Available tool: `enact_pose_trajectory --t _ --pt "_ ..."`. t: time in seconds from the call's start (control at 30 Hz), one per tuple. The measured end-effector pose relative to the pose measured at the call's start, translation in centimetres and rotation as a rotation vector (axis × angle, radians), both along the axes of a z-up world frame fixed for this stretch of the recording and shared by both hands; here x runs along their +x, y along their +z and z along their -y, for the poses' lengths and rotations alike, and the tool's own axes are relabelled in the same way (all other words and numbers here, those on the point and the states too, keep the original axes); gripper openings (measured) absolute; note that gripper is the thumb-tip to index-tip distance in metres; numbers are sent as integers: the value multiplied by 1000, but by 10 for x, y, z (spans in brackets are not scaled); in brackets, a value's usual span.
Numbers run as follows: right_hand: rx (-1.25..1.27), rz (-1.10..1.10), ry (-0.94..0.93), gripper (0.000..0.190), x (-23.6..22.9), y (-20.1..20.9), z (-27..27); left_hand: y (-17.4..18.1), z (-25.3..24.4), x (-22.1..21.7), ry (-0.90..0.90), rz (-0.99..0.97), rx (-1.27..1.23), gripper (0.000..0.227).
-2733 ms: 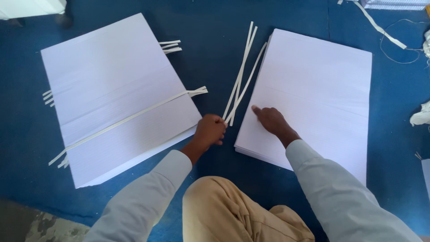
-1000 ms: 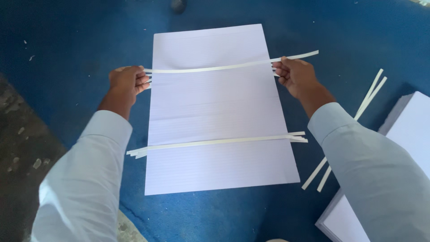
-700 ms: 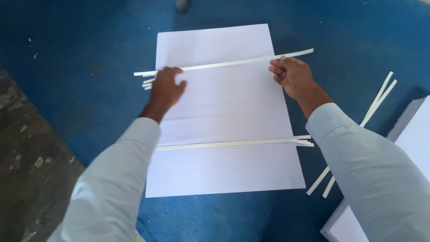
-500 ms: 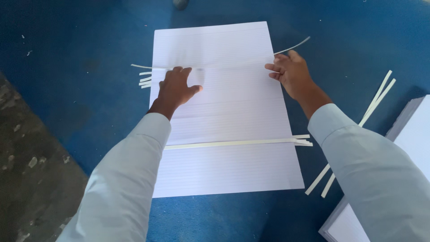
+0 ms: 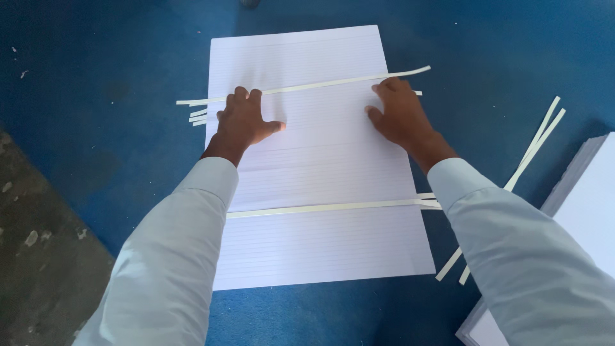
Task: The person aligns a stack of lined paper sheets on a blue floor, then places white plastic strips across the middle of the stack. They repeat this process with another stack, aligning the sheets and securing them with strips.
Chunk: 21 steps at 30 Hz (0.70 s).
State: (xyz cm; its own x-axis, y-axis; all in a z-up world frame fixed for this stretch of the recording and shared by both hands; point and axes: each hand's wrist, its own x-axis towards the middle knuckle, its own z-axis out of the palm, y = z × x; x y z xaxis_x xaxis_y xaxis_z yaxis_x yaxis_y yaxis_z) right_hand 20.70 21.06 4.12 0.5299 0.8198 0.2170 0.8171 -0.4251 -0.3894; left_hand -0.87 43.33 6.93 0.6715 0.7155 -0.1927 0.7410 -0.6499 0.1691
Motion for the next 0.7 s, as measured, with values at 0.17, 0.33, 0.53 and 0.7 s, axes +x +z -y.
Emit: enact_pose_trajectory --t 0.17,0.33,0.53,0.7 --pt "-228 40 -39 56 -4 1 -14 -1 -1 0 3 -54 -12 91" --pt "-250 21 -42 56 -6 0 -12 0 -2 5 42 -58 -77 94" --pt "-273 -6 -78 57 -6 -4 -12 -4 -14 -4 48 12 -113 98" --pt "-254 20 -50 56 -5 -8 -12 -7 -32 -13 41 35 -84 99"
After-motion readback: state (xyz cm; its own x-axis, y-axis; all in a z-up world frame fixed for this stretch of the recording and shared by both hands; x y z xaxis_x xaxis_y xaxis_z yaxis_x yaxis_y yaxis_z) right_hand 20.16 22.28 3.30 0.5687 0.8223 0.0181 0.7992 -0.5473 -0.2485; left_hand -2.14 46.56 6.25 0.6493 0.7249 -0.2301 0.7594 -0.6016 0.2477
